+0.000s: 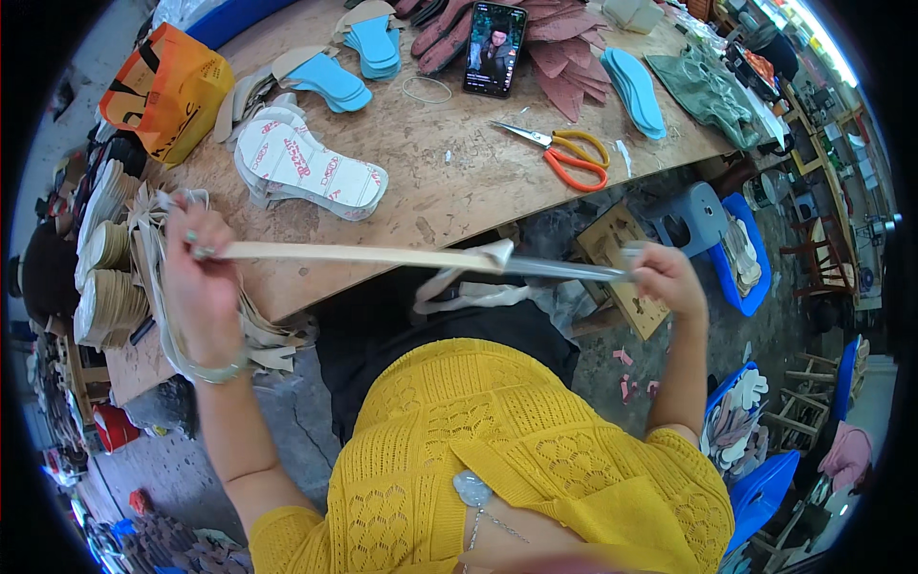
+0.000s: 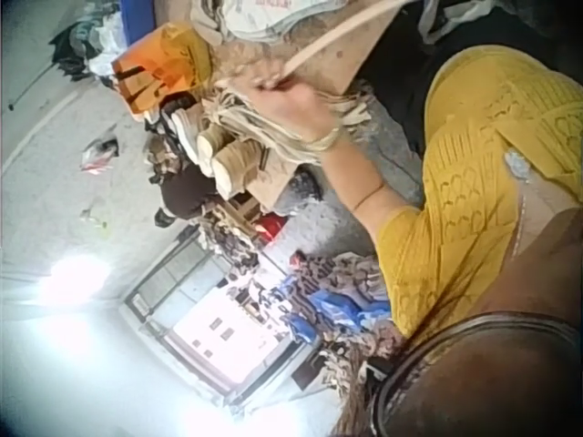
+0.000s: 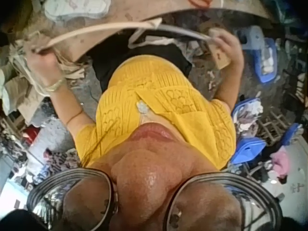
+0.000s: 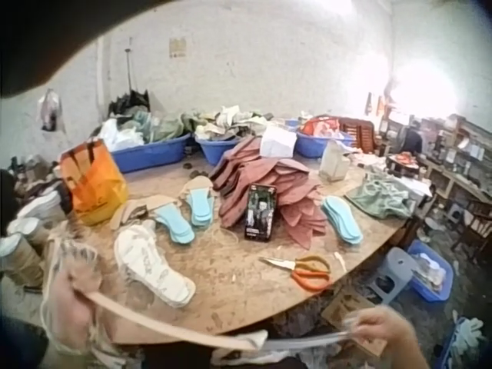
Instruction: Assembling and trimming shoe components at a workbench.
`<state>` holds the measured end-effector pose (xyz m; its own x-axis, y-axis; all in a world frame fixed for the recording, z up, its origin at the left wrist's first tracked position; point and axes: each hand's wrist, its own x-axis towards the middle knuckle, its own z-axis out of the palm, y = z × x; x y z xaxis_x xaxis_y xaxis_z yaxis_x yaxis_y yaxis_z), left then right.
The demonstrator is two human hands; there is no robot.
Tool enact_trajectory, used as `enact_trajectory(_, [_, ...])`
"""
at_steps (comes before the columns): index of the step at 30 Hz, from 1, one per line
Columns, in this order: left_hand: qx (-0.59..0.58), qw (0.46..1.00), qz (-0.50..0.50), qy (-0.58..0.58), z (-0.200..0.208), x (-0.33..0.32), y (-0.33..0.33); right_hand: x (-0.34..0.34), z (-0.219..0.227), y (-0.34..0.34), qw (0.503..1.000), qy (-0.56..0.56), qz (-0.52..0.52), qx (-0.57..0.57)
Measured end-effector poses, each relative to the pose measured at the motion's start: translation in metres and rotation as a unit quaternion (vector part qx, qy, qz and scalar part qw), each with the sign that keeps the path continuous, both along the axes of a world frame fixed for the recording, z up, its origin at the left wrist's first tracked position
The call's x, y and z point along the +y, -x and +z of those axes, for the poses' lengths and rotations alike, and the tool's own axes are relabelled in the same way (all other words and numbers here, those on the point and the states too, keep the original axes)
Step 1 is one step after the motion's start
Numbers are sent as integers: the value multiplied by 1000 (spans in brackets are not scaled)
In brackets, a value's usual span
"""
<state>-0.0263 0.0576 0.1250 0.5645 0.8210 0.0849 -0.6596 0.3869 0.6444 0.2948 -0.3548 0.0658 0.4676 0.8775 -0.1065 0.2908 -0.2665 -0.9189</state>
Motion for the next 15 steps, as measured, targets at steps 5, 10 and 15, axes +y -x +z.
enact_trajectory(5, [8, 990, 118, -82, 36, 109, 46, -110, -31, -70, 942, 129, -189, -246])
enact_trajectory(10, [94, 928, 339, -120, 21, 237, 117, -299, -116, -136, 731, 38, -574, -367])
enact_trajectory(15, [165, 875, 403, -211, -6, 331, 233, -375, -192, -138, 646, 184, -667, -322])
